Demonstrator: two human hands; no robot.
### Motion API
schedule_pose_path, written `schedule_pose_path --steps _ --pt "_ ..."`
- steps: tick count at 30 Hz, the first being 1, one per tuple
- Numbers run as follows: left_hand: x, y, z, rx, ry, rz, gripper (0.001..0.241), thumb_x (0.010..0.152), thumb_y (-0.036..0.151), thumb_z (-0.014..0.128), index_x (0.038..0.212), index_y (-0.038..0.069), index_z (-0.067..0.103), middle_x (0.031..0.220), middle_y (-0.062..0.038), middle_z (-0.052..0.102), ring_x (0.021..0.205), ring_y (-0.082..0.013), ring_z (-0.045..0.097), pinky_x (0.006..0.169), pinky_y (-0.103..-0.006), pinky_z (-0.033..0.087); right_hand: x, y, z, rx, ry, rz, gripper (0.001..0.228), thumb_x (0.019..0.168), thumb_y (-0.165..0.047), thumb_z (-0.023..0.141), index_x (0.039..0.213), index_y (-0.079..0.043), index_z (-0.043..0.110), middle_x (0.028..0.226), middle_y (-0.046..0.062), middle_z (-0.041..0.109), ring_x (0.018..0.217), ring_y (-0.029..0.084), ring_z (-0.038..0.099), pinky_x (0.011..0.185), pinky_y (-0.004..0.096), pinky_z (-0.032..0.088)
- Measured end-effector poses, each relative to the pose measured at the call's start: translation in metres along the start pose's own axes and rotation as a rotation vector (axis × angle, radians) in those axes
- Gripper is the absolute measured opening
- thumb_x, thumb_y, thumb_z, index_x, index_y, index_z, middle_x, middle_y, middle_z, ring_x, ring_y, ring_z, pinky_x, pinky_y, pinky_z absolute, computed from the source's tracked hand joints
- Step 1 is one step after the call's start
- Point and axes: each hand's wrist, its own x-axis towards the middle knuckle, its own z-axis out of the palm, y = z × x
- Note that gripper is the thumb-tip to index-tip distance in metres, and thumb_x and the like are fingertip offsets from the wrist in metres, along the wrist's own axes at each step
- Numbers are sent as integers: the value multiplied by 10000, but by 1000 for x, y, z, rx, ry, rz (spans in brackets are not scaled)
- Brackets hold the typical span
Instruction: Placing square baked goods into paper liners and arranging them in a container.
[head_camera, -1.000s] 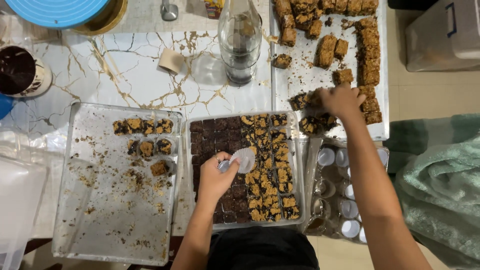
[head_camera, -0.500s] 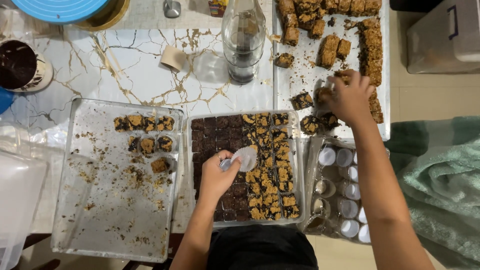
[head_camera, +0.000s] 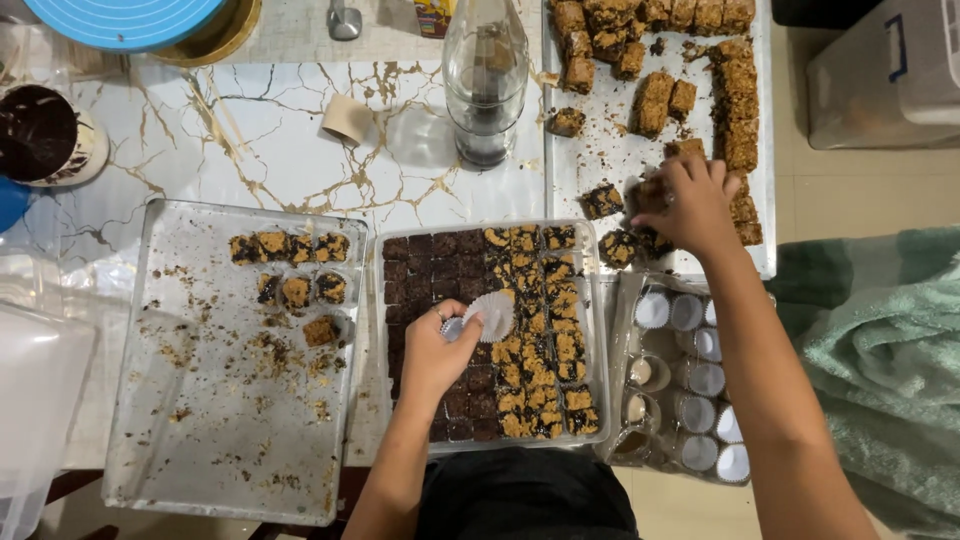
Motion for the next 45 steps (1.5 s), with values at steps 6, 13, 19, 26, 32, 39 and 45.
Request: schedule_pose_path --steps 6,13,19,26,32,39,45 --pt "0 11 -3 12 -72 -103 201 894 240 743 880 41 728 729 -47 717 632 -101 601 574 -273 470 -16 19 0 56 22 42 628 688 -440 941 1216 -155 754 1441 49 570 1347 355 412 1124 503 266" --pt "3 10 2 1 -49 -35 209 876 220 735 923 17 733 767 -77 751 675 -114 653 620 -291 523 4 0 -15 -180 -158 23 655 656 -526 916 1203 -189 786 1435 134 530 1312 391 368 1118 513 238" --pt "14 17 3 156 -9 65 304 879 284 749 987 0 772 820 -183 761 708 -219 734 672 -336 555 12 9 -10 -204 -206 -89 572 709 -533 872 1159 -188 799 1449 160 520 1318 399 353 1113 515 244" --pt "22 33 14 33 -16 35 306 879 275 716 1046 22 759 829 -166 770 695 -214 780 660 -337 596 -5 -24 -7 406 60 83 372 1010 -433 623 1156 -99 698 1454 125 555 1285 330 481 1086 511 385" --pt "18 48 26 160 13 70 238 891 225 712 1003 26 780 759 -188 741 633 -258 744 612 -364 570 -66 -154 6 1205 -103 244 325 1008 -344 543 1227 -133 657 1209 237 650 1080 353 606 965 471 476" --pt "2 51 15 4 88 170 263 1011 208 585 1140 45 747 677 -168 679 514 -229 650 511 -369 493 -84 -216 -34 365 120 -90 392 859 -448 764 991 -80 734 1421 121 545 1349 331 378 1120 554 190" --pt "1 15 24 -249 21 106 345 1051 291 546 1237 49 705 823 -65 747 719 -90 639 662 -290 527 -88 -234 -43 159 144 -162 561 763 -516 837 1080 -69 718 1403 141 525 1321 365 405 1076 574 215"
